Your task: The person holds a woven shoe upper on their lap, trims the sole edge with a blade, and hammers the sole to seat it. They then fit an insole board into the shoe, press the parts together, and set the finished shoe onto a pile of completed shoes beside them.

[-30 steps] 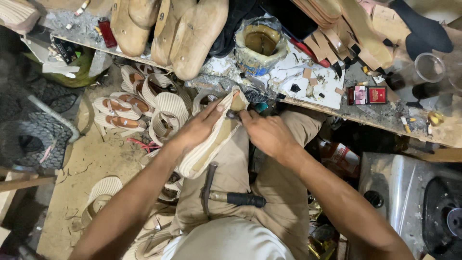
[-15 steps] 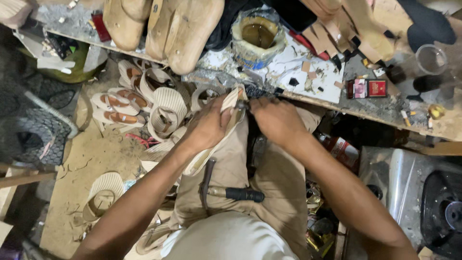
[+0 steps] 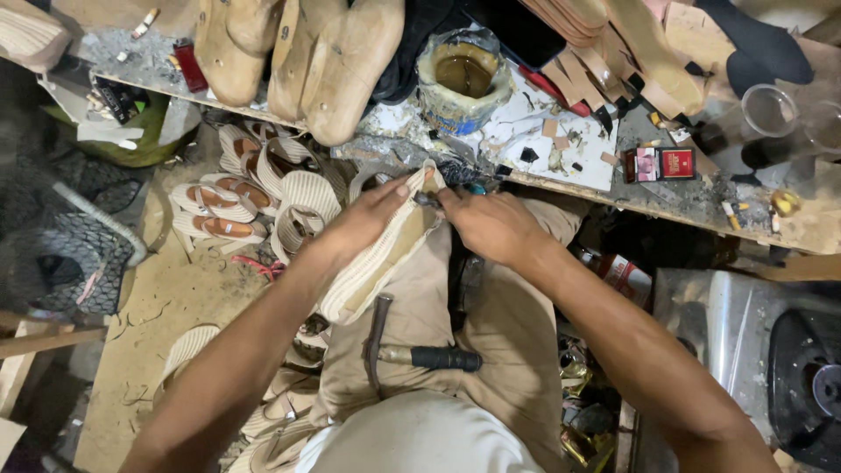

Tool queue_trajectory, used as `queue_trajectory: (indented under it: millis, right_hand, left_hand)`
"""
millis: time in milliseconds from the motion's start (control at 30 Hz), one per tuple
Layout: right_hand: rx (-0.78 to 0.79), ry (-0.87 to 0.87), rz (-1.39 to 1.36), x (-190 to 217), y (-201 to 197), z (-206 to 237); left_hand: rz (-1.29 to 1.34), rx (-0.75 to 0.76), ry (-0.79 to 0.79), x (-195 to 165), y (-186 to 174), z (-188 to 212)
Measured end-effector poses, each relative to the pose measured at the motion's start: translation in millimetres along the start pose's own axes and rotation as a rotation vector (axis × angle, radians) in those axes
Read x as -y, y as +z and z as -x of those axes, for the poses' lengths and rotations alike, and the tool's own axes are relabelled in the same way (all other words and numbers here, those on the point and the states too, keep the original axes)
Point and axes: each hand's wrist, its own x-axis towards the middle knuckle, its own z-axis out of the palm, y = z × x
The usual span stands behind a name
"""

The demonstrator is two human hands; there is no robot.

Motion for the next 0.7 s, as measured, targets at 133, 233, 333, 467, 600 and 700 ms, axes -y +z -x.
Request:
queue_trajectory:
  millis: [133, 233, 333, 467, 600, 700]
  right_hand:
    - [-0.126, -0.097, 0.013, -4, 9, 4]
    - [-0.177, -0.075, 0.087, -1, 11, 15]
    - [-0.169, 0.046, 0.1, 2, 9, 20]
    - [-0.004, 0.059, -0.289, -1, 2, 14]
    - [0.041, 0.129, -0.193, -4, 1, 10]
    - [0.051, 0.184, -0.163, 3, 4, 15]
  left_hand:
    - [0.105, 0.034, -0.202, -11, 0, -7]
    - [-0.186, -0.072, 0.101, -8, 12, -3]
    - [-0.483, -0.234, 0.167, 0, 27, 6]
    - [-0.714, -0.261, 0.231, 7, 35, 12]
    - [-0.746, -0.181, 0.241, 7, 33, 13]
    - [-0.726, -0.215, 0.349, 3, 28, 12]
